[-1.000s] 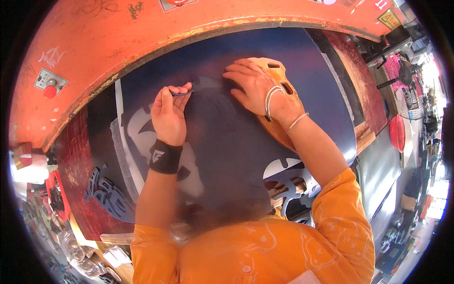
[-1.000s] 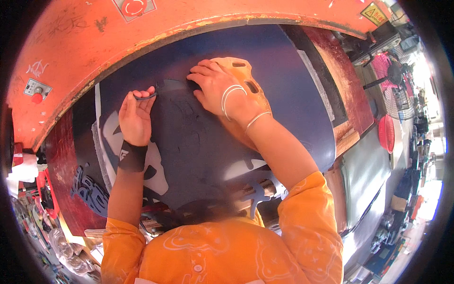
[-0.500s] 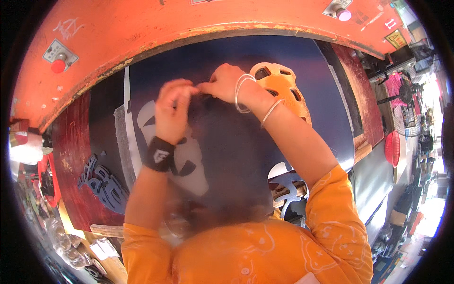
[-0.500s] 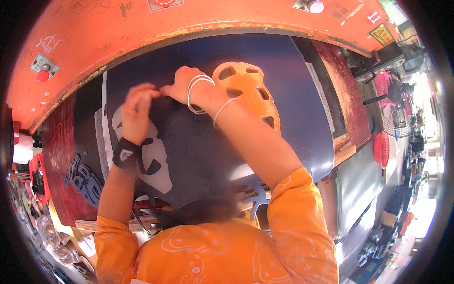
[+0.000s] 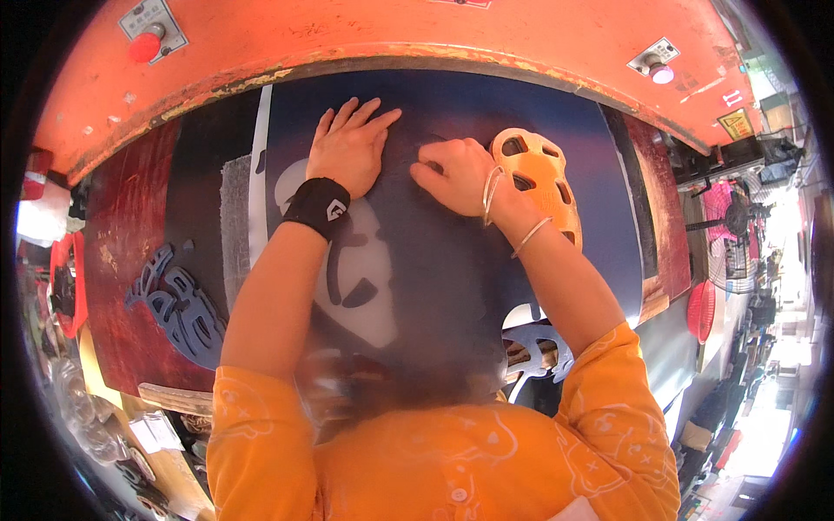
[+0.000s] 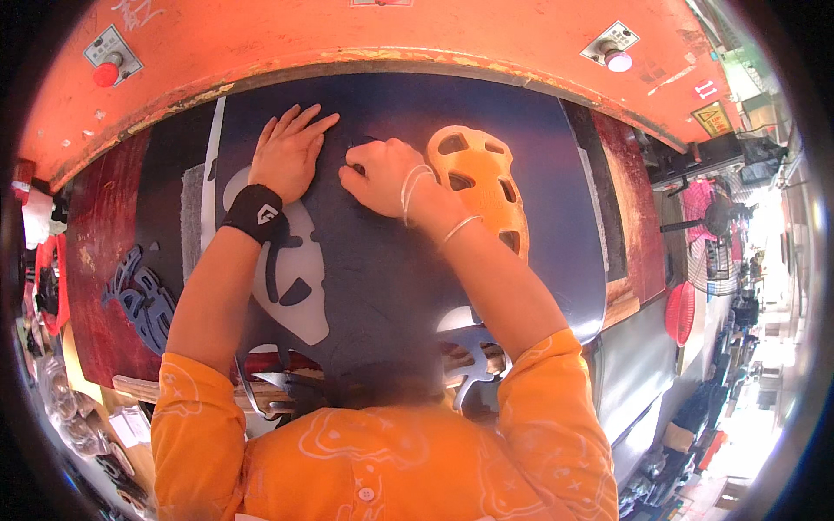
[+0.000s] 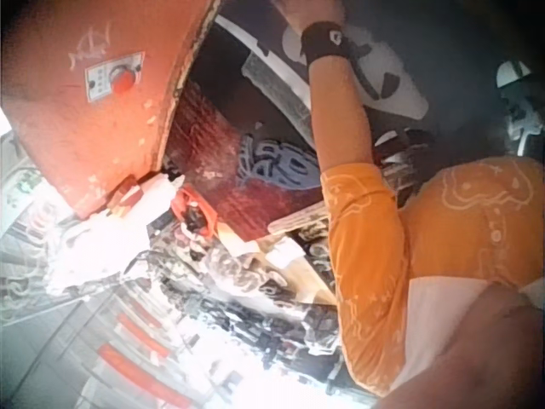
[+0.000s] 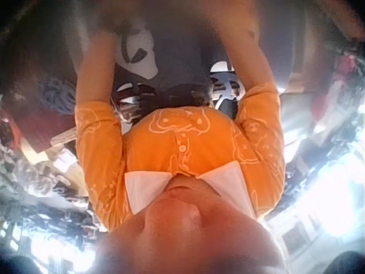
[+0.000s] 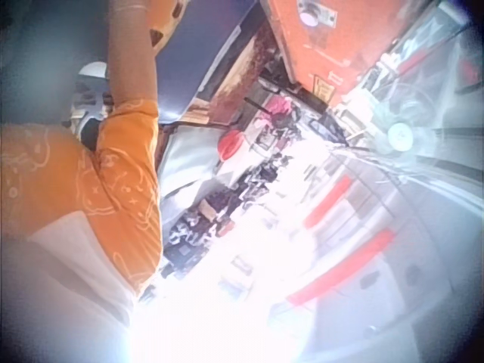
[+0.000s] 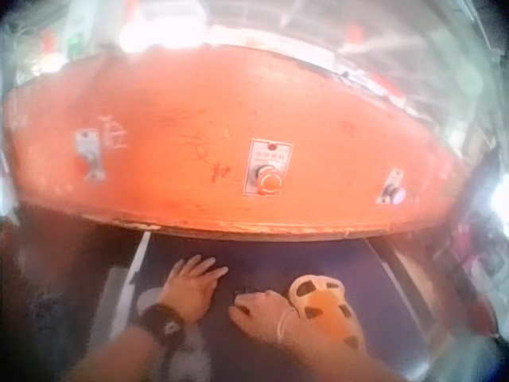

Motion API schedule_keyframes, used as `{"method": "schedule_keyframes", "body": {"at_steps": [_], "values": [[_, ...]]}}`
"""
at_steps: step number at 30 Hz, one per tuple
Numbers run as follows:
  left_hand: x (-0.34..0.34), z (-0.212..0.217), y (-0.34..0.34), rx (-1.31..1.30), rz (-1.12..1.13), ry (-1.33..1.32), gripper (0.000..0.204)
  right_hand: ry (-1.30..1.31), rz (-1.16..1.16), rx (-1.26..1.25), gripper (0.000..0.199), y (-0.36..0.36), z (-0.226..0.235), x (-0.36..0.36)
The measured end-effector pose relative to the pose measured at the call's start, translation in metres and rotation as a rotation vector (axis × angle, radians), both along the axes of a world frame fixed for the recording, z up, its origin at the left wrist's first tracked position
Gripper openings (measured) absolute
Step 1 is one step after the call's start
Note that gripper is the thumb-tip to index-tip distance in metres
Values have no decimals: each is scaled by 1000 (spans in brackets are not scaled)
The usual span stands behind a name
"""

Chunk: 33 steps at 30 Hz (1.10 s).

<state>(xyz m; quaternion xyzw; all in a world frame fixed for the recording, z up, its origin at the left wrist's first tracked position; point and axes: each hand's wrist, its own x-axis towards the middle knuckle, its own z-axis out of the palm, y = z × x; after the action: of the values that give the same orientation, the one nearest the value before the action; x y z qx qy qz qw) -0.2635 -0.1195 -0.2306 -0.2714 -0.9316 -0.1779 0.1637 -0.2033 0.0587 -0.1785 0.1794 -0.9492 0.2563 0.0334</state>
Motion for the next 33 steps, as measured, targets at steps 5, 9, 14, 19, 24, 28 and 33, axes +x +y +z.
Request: {"method": "schedule_keyframes", "body": {"at_steps": [5, 9, 14, 19, 24, 28, 33], "values": [[-3, -5, 0, 57, -2, 3, 34, -20, -9, -87, 21, 2, 0, 1], [-7, -5, -9, 324, -61, -49, 32, -165, -183, -266, 23, 0, -1, 12], [57, 28, -31, 783, 1, -542, 35, -169, -131, -207, 32, 23, 22, 62], [172, 61, -46, 1368, 89, -1278, 47, -266, -97, -252, 34, 38, 36, 123], [188, 63, -36, 1442, 234, -1291, 41, -140, 9, -190, 36, 25, 31, 148], [163, 52, -35, 1453, 0, -1619, 33, -22, -27, -218, 37, 9, 22, 139], [157, 34, -24, 1493, -206, -1613, 30, 138, -42, -198, 28, -6, 8, 118]]}}
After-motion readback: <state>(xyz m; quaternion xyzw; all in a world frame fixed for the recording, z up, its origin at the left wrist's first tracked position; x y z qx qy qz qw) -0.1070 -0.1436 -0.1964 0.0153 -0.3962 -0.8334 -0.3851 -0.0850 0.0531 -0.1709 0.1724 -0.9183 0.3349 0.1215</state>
